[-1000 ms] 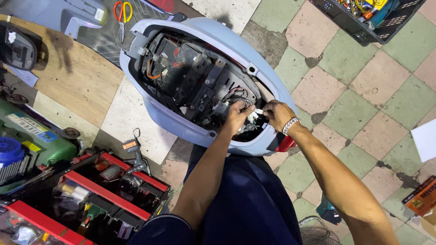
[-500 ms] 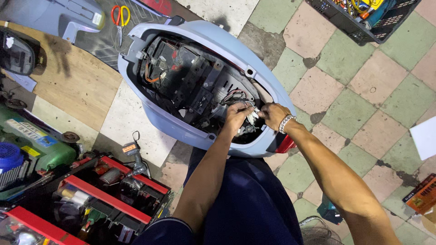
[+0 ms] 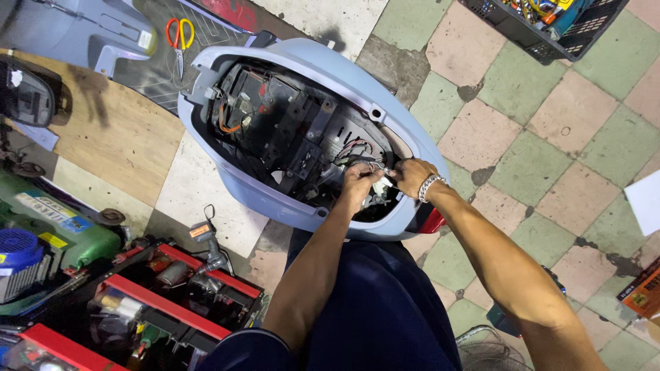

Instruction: The person attaches a floor mat to the scooter frame, installs the rear body panel, and connects electrical wiring inside the engine compartment.

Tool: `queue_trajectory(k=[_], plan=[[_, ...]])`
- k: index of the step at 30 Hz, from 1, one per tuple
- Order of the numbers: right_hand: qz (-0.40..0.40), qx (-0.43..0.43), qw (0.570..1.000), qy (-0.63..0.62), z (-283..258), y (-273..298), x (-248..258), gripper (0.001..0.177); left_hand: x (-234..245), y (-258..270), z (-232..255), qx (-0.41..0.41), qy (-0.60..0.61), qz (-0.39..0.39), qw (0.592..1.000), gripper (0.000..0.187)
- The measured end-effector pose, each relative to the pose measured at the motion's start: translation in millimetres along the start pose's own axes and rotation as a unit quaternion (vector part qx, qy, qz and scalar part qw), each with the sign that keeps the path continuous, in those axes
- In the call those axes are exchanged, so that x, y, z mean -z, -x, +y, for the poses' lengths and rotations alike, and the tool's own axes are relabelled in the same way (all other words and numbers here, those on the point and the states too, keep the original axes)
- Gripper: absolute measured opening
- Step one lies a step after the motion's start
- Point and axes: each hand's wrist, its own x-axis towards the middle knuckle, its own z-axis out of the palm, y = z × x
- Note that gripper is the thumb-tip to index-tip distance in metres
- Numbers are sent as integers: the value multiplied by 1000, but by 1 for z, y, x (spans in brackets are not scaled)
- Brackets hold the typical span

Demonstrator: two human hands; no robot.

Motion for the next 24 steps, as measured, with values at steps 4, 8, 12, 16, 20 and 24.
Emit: queue_trajectory(k=[4, 8, 12, 16, 20, 24], plan=[[-13, -20, 1000, -9, -5, 3, 5, 32, 0, 7, 4, 26, 33, -27, 999, 9], [158, 20, 983, -94, -11, 20, -8, 37, -3, -11, -2, 8, 35, -7, 999, 10], [419, -34, 898, -128, -24, 80, -44, 62, -11, -31, -9, -46, 65, 101, 992, 21], [162, -308, 912, -216, -34, 83, -60, 104, -20, -40, 13, 36, -85, 144, 985, 38], [151, -286, 914, -244, -40, 69, -85, 118, -17, -46, 34, 76, -255, 115, 957, 50], [179, -308, 902, -246, -58, 77, -92, 115, 2, -54, 38, 71, -225, 57, 970, 52]])
